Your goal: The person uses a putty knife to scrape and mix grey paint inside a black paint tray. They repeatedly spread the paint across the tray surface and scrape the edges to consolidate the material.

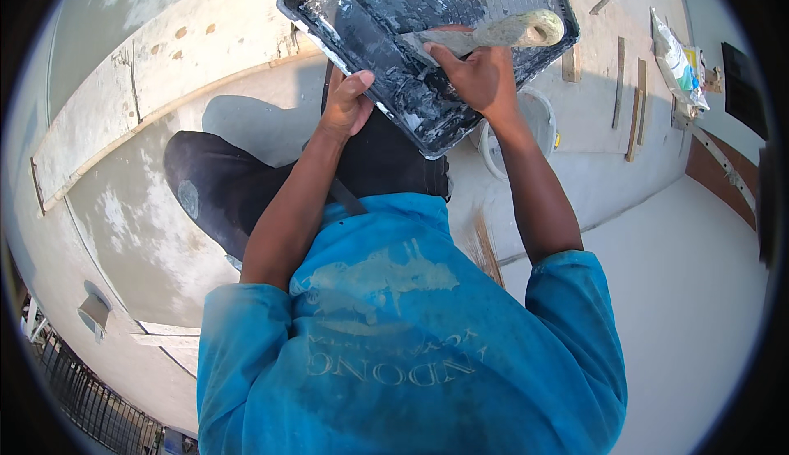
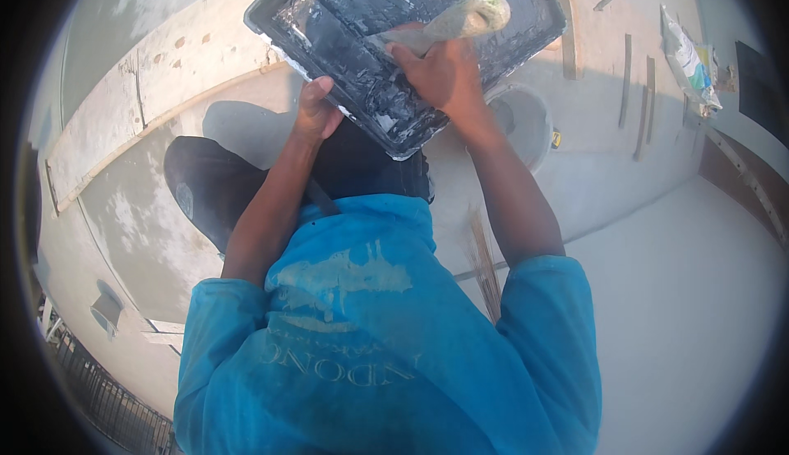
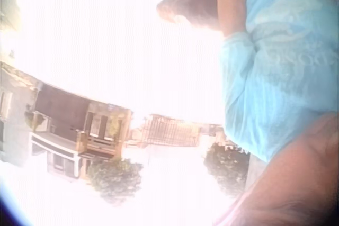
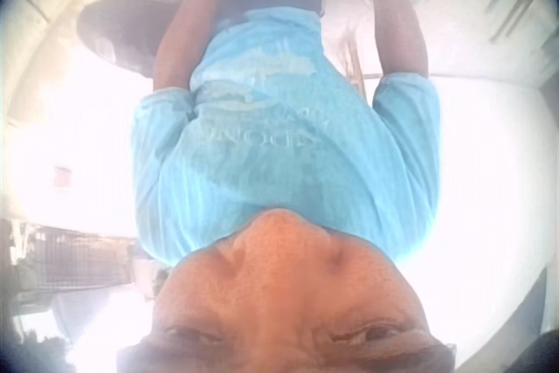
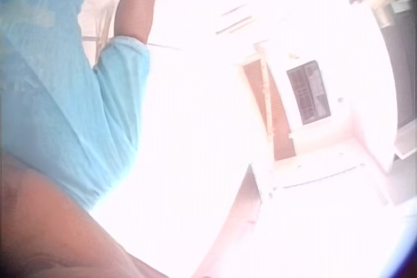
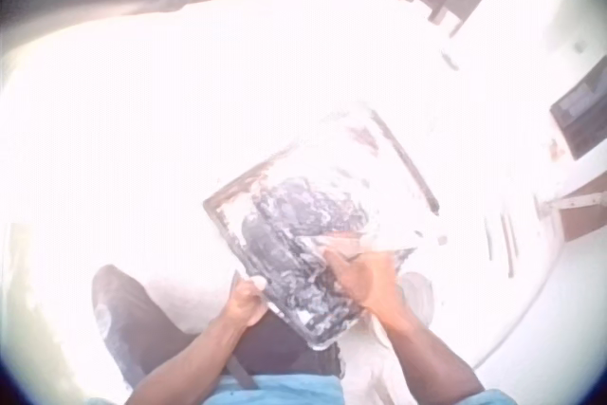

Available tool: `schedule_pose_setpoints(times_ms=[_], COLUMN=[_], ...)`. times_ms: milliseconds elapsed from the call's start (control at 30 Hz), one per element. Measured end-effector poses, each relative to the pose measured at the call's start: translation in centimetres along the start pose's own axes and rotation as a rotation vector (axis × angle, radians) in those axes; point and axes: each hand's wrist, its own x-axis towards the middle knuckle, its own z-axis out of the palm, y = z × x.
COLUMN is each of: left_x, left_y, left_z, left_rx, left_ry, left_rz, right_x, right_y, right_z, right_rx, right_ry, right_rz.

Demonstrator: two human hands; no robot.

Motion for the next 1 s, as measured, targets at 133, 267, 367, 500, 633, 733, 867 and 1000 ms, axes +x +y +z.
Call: schedule_pose_setpoints(times_ms=[133, 267, 367, 500, 633, 733, 867, 1000], left_x=[0.3, 0.4, 0.5, 0.5, 0.4, 0.2, 0.1, 0.4], left_y=[-0.4, -0.6, -0.6, -0.6, -0.4, -0.4, -0.4, -0.6], left_z=[0.1, 0.5, -0.2, 0.0, 0.4, 0.3, 0.4, 0.1], left_rx=[0.010, 0.009, 0.000, 0.001, 0.034, 0.042, 0.020, 0.045], left_ry=[0.015, 0.081, 0.023, 0.037, 0.043, 0.063, 0.076, 0.083], left_rz=[0.053, 0.056, 0.051, 0.034, 0.052, 0.041, 0.048, 0.048], right_x=[-0.6, -2.1, -1.2, -1.2, -0.8, 0.4, -0.4, 0.5], right_y=[-0.3, 2.0, 1.0, 1.3, 0.0, -0.5, -0.2, 2.0], right_z=[-0.8, 1.8, 0.4, 2.2, 1.2, 2.3, 2.2, 3.0], right_rx=[0.125, 0.098, 0.098, 0.070, 0.095, 0.336, 0.016, 0.158], right_ry=[0.107, 0.155, 0.195, 0.314, 0.189, 0.329, 0.185, 0.340], right_rz=[0.158, 0.016, 0.027, -0.082, 0.111, 0.186, 0.152, 0.235])
